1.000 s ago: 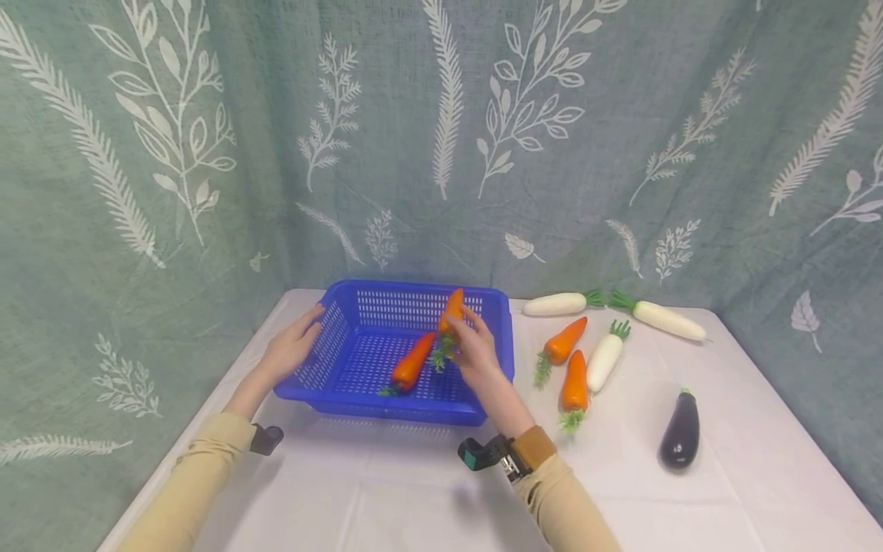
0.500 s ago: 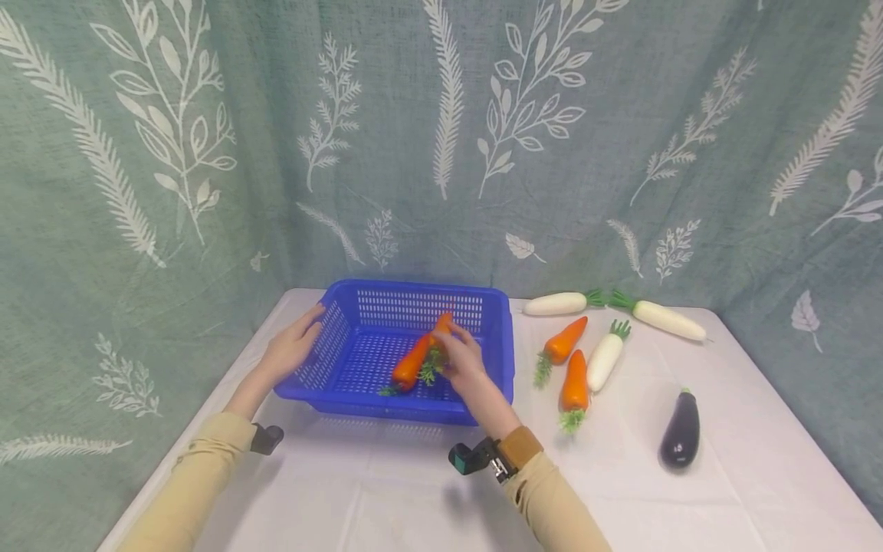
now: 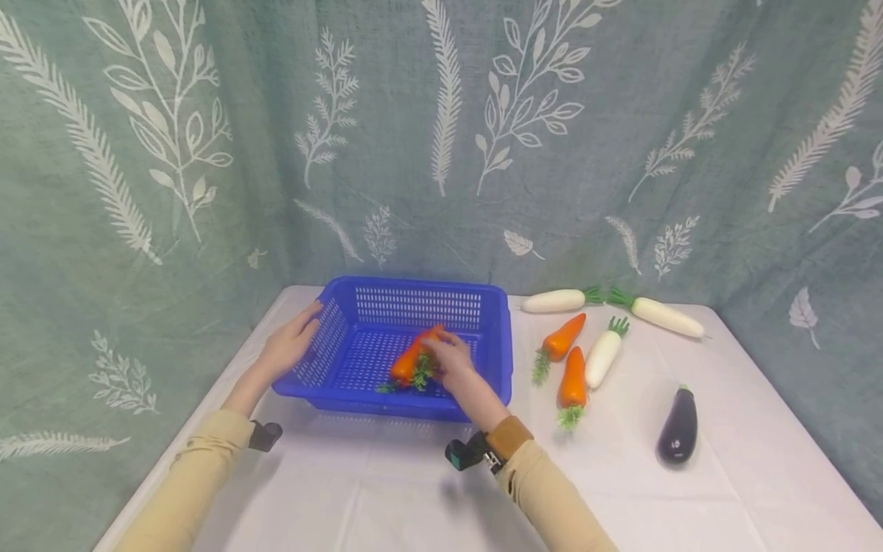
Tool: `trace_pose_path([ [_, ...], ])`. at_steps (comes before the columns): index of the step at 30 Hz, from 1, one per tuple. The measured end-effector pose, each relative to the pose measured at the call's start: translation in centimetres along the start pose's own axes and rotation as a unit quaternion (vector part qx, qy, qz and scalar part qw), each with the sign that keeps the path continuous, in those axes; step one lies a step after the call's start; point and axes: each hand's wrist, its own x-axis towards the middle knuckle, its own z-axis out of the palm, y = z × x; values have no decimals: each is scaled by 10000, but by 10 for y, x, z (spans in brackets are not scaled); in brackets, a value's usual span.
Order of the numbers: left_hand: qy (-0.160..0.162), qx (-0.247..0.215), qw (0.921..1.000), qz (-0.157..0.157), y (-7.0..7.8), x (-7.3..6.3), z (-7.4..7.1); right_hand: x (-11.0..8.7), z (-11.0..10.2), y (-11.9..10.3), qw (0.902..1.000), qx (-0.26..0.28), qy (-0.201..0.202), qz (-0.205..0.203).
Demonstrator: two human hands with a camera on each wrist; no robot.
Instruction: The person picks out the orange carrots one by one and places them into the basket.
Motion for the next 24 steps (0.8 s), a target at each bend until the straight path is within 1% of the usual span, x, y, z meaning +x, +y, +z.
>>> trace_pose_path([
  [6,-4,82,10000,-18,1,0,0,0,0,3,9996,-268,-91,28],
  [9,-5,89,10000,-20,1,-1,0,0,0,4,9993,-372,-65,50],
  [15,8,75,10000,-2,1,-1,0,0,1,5,9989,-427,-163,138],
  [24,-12,58,10000,-42,2,-1,0,-1,2,5,9940,-1059,-179,195],
])
